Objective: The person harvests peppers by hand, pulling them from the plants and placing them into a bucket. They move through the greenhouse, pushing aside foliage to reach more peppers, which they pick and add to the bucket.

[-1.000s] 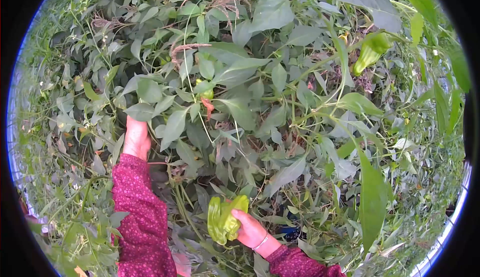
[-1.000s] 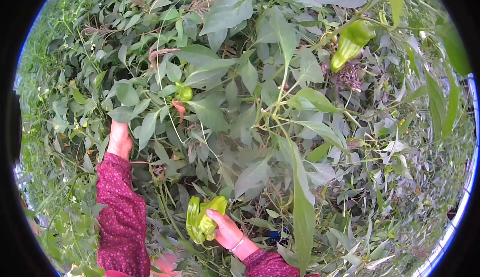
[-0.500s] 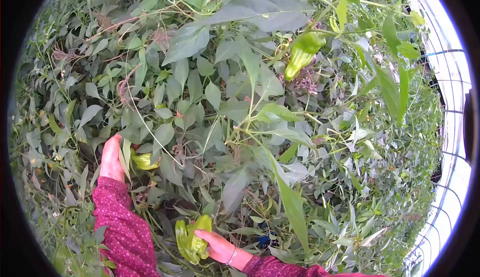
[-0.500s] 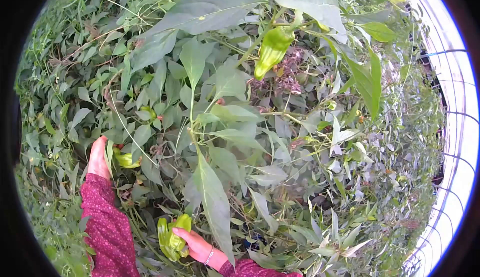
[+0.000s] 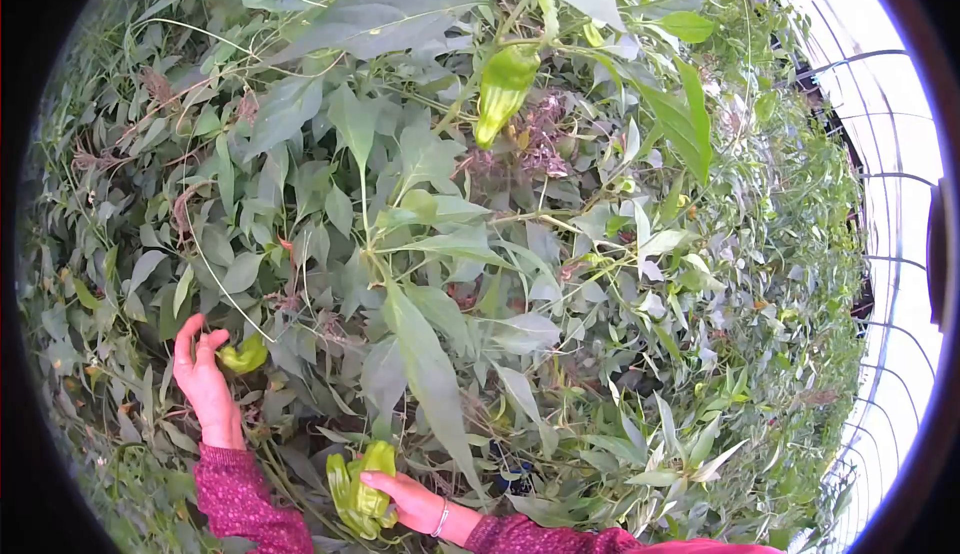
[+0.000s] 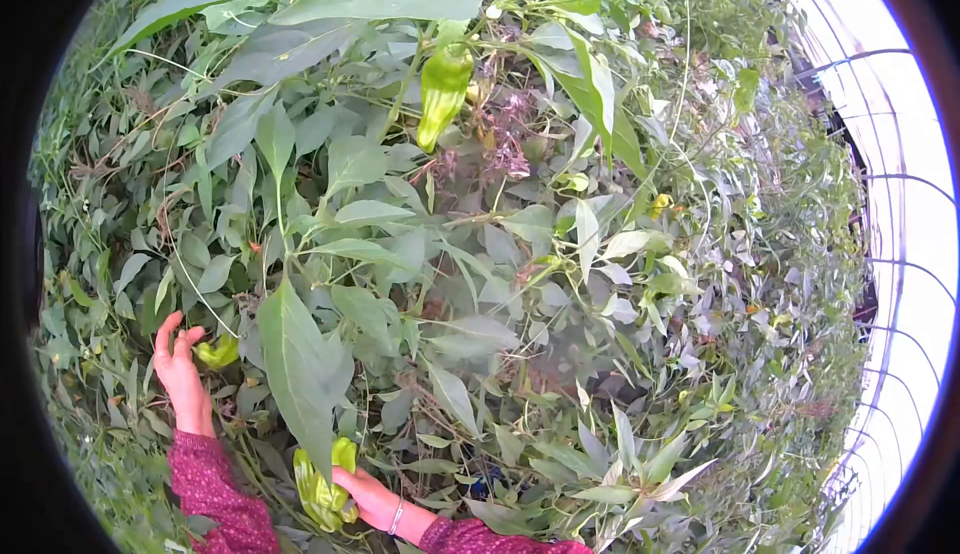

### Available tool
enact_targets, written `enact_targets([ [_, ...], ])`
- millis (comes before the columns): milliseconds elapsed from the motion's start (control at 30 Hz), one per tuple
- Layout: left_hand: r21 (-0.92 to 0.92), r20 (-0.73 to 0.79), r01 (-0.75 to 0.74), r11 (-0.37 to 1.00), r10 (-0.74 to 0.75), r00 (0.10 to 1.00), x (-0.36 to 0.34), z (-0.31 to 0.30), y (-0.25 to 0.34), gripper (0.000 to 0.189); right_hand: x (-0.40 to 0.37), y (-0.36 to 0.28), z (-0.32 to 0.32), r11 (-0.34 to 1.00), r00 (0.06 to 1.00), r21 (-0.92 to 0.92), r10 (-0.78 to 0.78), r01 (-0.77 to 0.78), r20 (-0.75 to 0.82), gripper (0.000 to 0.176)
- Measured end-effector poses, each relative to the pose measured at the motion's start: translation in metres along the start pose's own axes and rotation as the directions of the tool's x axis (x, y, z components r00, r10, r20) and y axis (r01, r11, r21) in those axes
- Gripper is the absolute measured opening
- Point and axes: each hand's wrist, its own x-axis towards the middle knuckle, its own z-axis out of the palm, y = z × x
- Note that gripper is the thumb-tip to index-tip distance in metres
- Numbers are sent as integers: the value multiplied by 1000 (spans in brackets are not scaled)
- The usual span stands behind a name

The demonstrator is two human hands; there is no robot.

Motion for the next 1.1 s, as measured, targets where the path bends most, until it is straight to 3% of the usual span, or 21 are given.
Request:
enact_targets([
  [67, 44, -63, -288, 957, 290, 955, -26, 0, 17, 22, -2, 1, -2, 999, 1000, 31, -19, 19, -7, 38],
  [133, 255, 12, -526, 812, 541, 841, -59, 5, 63, 24, -3, -1, -4, 999, 998, 24, -47, 47, 28, 38],
  [267, 220, 82, -734, 643, 737, 671, -102, 35, 152, 24, -10, -7, 3, 999, 998, 37, -33, 32, 51, 38],
  [333, -67, 218, -675, 735, 670, 709, -114, 62, 185, 24, -12, -7, 3, 996, 996, 78, -52, 46, 70, 37],
  [400, 16, 534, -444, 896, 368, 761, -122, 99, 220, 29, -11, -11, 1, 995, 994, 87, -53, 45, 95, 36],
  [467, -142, 686, -150, 979, 206, 697, -121, 152, 223, 36, -12, -16, 0, 992, 994, 115, -66, 56, 92, 34],
  [533, -101, 716, -110, 989, 149, 682, -121, 201, 225, 48, -14, -21, -3, 983, 990, 164, -102, 85, 95, 33],
  [600, -61, 659, -252, 966, 228, 717, -104, 247, 214, 59, -19, -30, -3, 970, 989, 225, -116, 92, 96, 33],
  [633, -37, 642, -285, 958, 242, 728, -97, 265, 211, 54, -20, -32, -5, 962, 989, 257, -117, 90, 93, 33],
  [733, 42, 591, -358, 933, 266, 762, -86, 304, 206, 48, -24, -42, -7, 954, 985, 288, -120, 80, 125, 37],
  [800, 103, 544, -371, 923, 260, 798, -90, 326, 204, 54, -24, -44, -9, 943, 982, 316, -152, 109, 115, 39],
  [867, 95, 468, -547, 832, 448, 762, -99, 335, 209, 68, -13, -39, -14, 946, 987, 304, -140, 112, 73, 40],
  [933, 13, 397, -525, 851, 478, 783, -109, 335, 210, 70, -14, -45, -16, 942, 982, 313, -161, 124, 96, 43],
  [967, -67, 396, -432, 899, 421, 816, -112, 332, 207, 65, -13, -45, -17, 936, 978, 326, -176, 131, 113, 43],
  [1067, -33, 330, -417, 908, 404, 853, -102, 336, 181, 60, -16, -52, -16, 929, 978, 344, -181, 133, 109, 40],
  [1100, -44, 330, -480, 876, 466, 821, -99, 335, 177, 57, -19, -55, -15, 932, 981, 337, -171, 132, 90, 40],
])
